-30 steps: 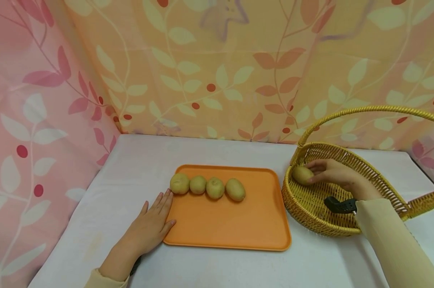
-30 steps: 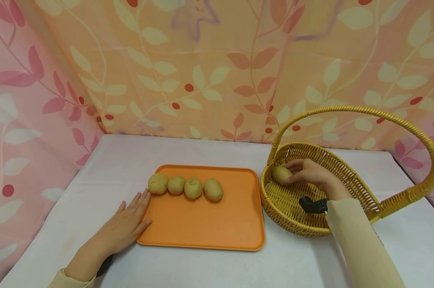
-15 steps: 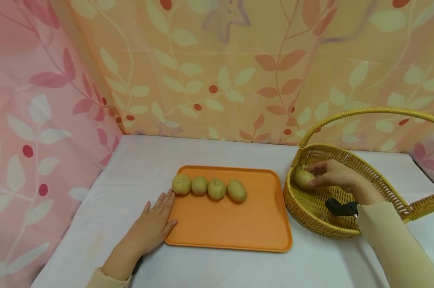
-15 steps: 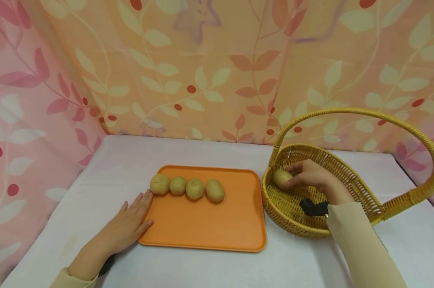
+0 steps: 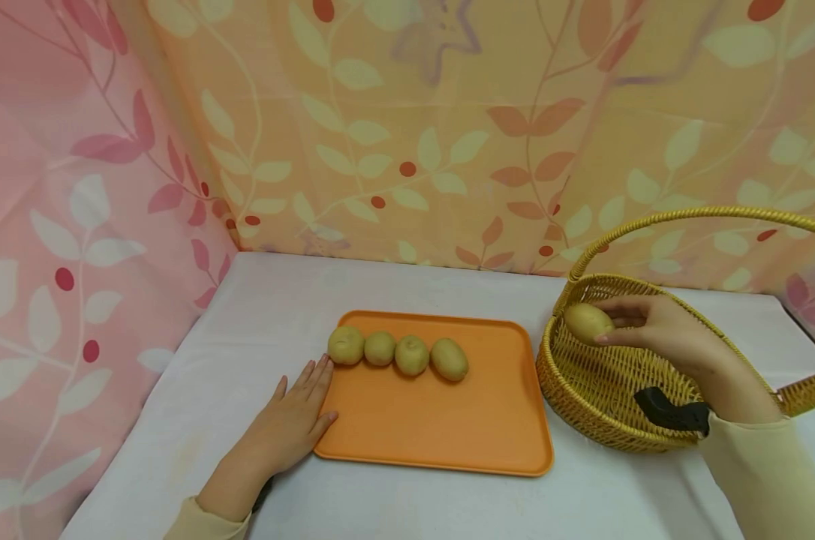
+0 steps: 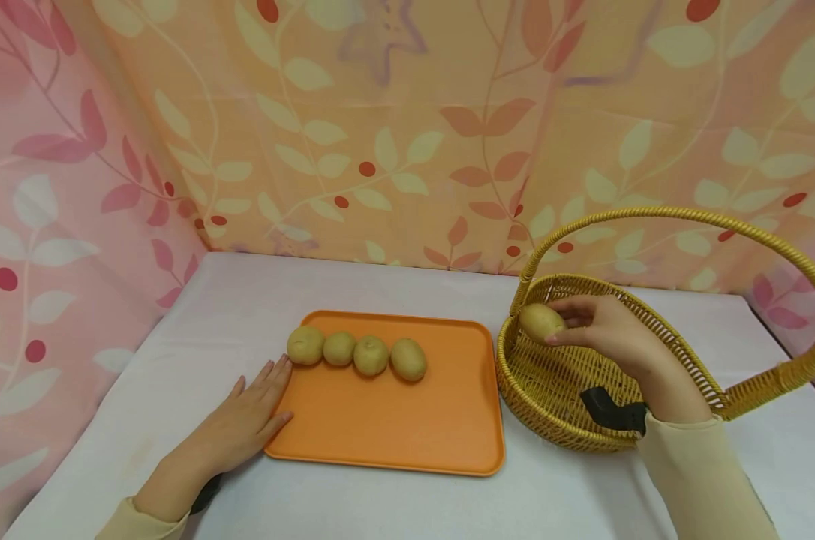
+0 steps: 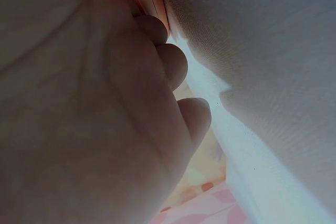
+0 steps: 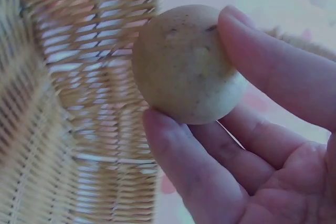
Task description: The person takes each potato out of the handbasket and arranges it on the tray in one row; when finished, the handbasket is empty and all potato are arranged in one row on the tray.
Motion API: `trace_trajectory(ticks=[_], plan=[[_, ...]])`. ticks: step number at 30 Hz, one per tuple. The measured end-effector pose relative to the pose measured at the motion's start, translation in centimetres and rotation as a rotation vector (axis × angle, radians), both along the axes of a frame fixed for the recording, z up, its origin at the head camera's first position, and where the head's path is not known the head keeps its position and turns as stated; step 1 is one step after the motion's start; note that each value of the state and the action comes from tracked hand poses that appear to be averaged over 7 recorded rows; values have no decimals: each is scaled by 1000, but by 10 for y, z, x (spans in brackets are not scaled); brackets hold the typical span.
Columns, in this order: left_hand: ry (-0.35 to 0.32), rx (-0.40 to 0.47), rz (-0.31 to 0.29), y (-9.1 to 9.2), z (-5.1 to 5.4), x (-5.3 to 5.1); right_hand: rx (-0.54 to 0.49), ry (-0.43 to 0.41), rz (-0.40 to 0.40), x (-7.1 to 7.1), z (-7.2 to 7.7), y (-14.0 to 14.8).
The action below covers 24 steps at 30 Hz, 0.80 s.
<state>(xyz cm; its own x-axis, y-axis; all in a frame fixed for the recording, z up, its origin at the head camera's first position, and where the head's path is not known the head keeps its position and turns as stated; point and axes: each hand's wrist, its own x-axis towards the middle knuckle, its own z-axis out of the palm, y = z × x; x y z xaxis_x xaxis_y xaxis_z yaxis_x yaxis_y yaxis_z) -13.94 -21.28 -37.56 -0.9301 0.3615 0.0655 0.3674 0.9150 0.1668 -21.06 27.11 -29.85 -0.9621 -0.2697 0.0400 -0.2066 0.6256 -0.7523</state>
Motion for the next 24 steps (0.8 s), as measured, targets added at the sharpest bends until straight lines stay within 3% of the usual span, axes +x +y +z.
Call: trace_trajectory(ticks=[6, 13, 24], plan=[[-12, 0, 6, 1, 0, 0, -71, 29, -17, 17, 9, -10], [-10, -1, 2, 1, 3, 1, -186, 95, -32, 33, 9, -33], [-12, 4, 0, 0, 1, 1, -269, 65, -56, 47, 5, -82]])
